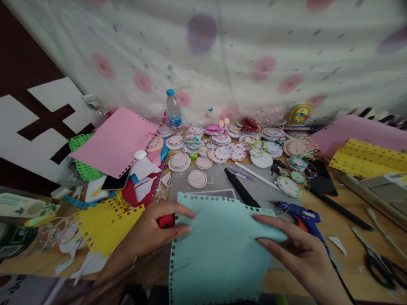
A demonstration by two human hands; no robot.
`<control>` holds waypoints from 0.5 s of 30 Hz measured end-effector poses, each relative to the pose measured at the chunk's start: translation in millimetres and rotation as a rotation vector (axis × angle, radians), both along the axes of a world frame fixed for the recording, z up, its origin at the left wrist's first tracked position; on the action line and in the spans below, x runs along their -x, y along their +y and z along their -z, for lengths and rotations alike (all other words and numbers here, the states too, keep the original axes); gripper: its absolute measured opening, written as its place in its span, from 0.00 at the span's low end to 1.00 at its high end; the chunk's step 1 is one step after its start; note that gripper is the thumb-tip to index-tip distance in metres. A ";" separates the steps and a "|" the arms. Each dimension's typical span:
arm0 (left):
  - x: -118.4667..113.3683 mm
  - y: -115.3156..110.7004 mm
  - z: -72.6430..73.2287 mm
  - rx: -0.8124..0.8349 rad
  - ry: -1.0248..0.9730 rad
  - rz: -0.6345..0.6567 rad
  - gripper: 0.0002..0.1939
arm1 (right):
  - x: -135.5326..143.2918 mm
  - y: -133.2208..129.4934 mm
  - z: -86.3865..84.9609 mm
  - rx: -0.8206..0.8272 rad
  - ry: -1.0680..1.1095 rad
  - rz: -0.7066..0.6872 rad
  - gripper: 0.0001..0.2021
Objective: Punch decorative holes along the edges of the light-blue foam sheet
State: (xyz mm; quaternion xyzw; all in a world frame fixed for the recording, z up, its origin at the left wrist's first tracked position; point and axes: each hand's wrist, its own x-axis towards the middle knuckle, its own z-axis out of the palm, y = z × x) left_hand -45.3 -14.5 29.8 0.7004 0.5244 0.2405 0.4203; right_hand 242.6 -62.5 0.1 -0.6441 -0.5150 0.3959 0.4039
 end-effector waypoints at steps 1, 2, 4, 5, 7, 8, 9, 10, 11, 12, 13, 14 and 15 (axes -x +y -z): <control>-0.6 0.7 1.7 0.023 -0.021 -0.037 0.10 | -0.9 0.7 0.8 0.005 -0.012 -0.012 0.14; -1.1 0.6 3.4 0.041 -0.041 -0.074 0.09 | -1.9 1.4 1.6 0.009 -0.020 -0.023 0.13; -2.3 -1.7 5.2 0.065 -0.061 -0.139 0.10 | -4.2 3.0 2.8 0.021 -0.027 -0.035 0.11; -3.1 -3.2 5.1 0.077 -0.060 -0.161 0.11 | -5.4 3.7 3.2 0.028 -0.026 -0.028 0.11; -5.4 -5.9 3.4 0.080 -0.039 -0.173 0.16 | -7.8 4.6 3.5 0.042 -0.019 0.003 0.10; -6.7 -6.8 2.4 0.064 -0.025 -0.167 0.19 | -8.9 4.8 3.6 0.041 -0.017 0.007 0.10; -7.9 -7.2 1.6 0.039 -0.013 -0.156 0.22 | -9.9 4.8 3.5 0.035 -0.017 0.007 0.10; -8.9 -7.3 1.1 0.007 -0.001 -0.144 0.24 | -10.6 4.6 3.4 0.028 -0.018 0.005 0.09; -9.7 -7.1 1.1 -0.026 0.010 -0.133 0.25 | -11.0 4.2 3.1 0.019 -0.018 -0.002 0.09; -10.0 -6.7 1.4 -0.056 0.021 -0.119 0.26 | -11.0 3.7 2.8 0.012 -0.018 -0.009 0.08; -9.9 -6.1 2.0 -0.080 0.033 -0.100 0.27 | -10.6 3.1 2.4 0.007 -0.018 -0.016 0.08; -9.5 -5.3 2.7 -0.104 0.046 -0.078 0.30 | -10.0 2.6 1.8 0.007 -0.016 -0.022 0.09; -8.7 -4.6 3.4 -0.129 0.058 -0.049 0.32 | -9.2 2.1 1.3 0.008 -0.013 -0.031 0.10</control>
